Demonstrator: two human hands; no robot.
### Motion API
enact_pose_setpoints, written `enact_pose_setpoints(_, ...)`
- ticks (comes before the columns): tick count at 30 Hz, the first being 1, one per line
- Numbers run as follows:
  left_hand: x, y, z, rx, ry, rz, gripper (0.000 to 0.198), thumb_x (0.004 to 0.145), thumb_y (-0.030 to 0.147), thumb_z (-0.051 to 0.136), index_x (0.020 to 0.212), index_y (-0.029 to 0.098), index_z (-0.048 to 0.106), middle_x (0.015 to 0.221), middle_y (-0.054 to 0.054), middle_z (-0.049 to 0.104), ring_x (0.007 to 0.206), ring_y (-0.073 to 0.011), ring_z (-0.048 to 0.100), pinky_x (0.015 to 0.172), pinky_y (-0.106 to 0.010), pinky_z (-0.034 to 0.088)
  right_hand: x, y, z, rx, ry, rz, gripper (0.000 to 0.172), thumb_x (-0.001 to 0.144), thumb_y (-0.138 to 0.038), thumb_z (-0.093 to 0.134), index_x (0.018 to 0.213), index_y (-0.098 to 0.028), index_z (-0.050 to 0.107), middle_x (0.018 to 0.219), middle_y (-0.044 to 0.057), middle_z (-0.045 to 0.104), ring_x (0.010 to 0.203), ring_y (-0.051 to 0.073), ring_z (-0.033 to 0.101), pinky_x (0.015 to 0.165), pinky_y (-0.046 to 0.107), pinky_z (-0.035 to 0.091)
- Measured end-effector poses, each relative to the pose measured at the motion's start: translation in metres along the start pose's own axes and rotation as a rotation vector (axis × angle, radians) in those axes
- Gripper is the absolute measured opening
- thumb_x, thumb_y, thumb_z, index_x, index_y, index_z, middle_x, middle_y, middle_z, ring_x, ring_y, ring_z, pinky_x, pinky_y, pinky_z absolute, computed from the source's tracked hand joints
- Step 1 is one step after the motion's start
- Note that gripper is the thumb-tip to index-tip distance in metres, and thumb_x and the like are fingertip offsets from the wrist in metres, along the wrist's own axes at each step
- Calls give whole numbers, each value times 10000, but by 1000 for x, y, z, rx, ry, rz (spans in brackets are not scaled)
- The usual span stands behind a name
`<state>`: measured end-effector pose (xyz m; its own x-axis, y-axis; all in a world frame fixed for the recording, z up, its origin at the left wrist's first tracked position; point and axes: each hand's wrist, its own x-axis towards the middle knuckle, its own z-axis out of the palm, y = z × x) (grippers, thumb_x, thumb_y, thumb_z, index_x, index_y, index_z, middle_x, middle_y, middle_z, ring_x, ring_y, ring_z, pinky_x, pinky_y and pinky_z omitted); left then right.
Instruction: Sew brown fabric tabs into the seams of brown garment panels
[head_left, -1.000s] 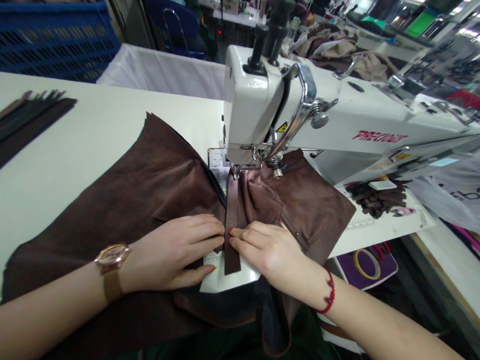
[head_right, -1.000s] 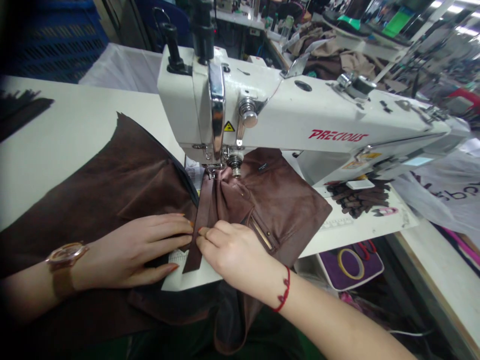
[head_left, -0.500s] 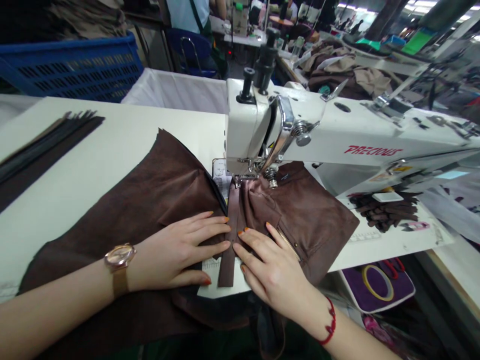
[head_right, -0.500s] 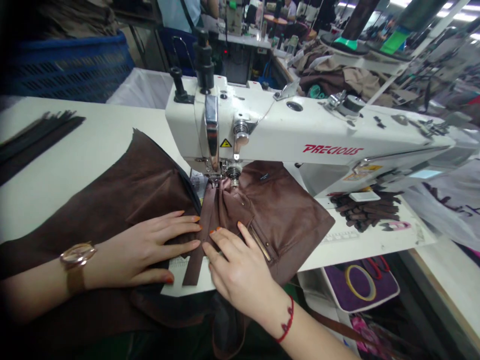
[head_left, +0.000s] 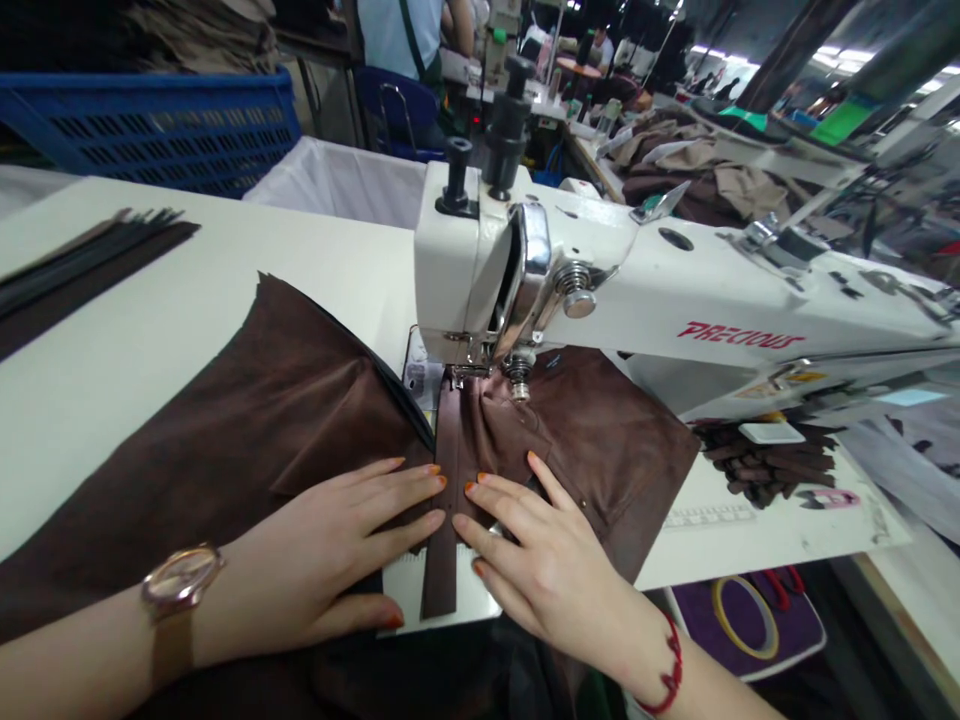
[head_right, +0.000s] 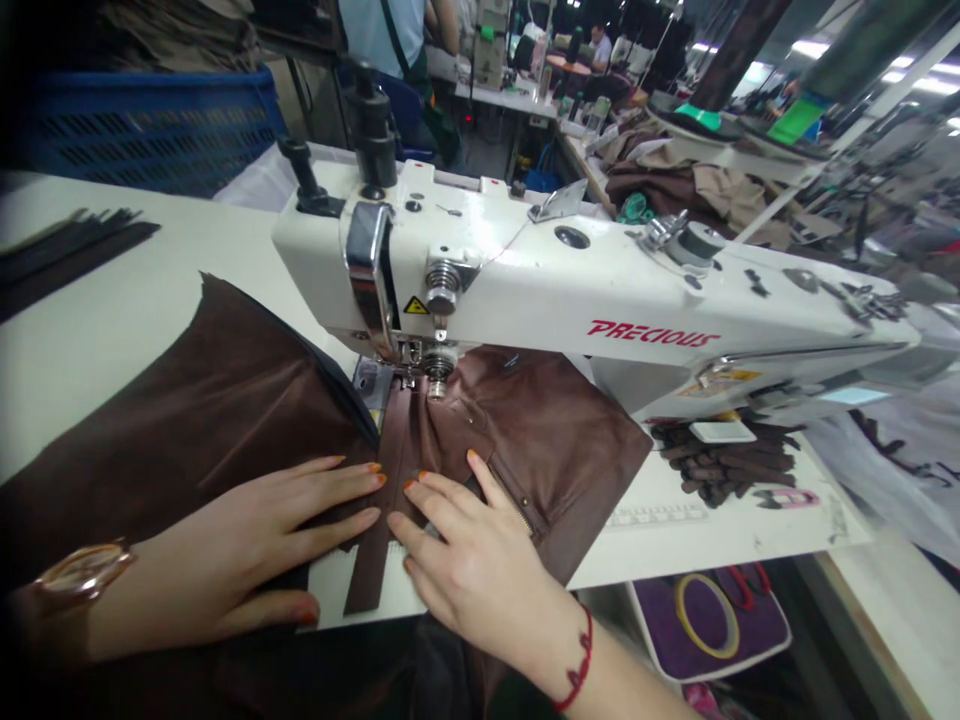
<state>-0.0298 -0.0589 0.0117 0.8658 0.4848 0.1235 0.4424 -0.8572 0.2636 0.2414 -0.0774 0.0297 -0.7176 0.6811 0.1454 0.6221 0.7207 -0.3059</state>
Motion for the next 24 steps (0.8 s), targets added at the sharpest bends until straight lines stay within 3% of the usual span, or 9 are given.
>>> enact_pose_setpoints(11,-1,-6,0,-21,19,-11,625,848,484,614,1403,257,438,1481,-87,414,1321,-278,440,1111,-445,366,3,7,1,71,-15,12,306,934,-277,521,1233,-251,585,1310,44,584,1314,197,429,1191,502,63)
enact_pose_setpoints(24,16,-39,-6,-14,35,4,604,878,452,587,1416,245,408,1465,-101,432,1325,-265,430,1127,-449,344,30,30,-2,20,-34,-18,343,926,-222,484,1252,-253,586,1334,75,560,1314,221,428,1165,531,147)
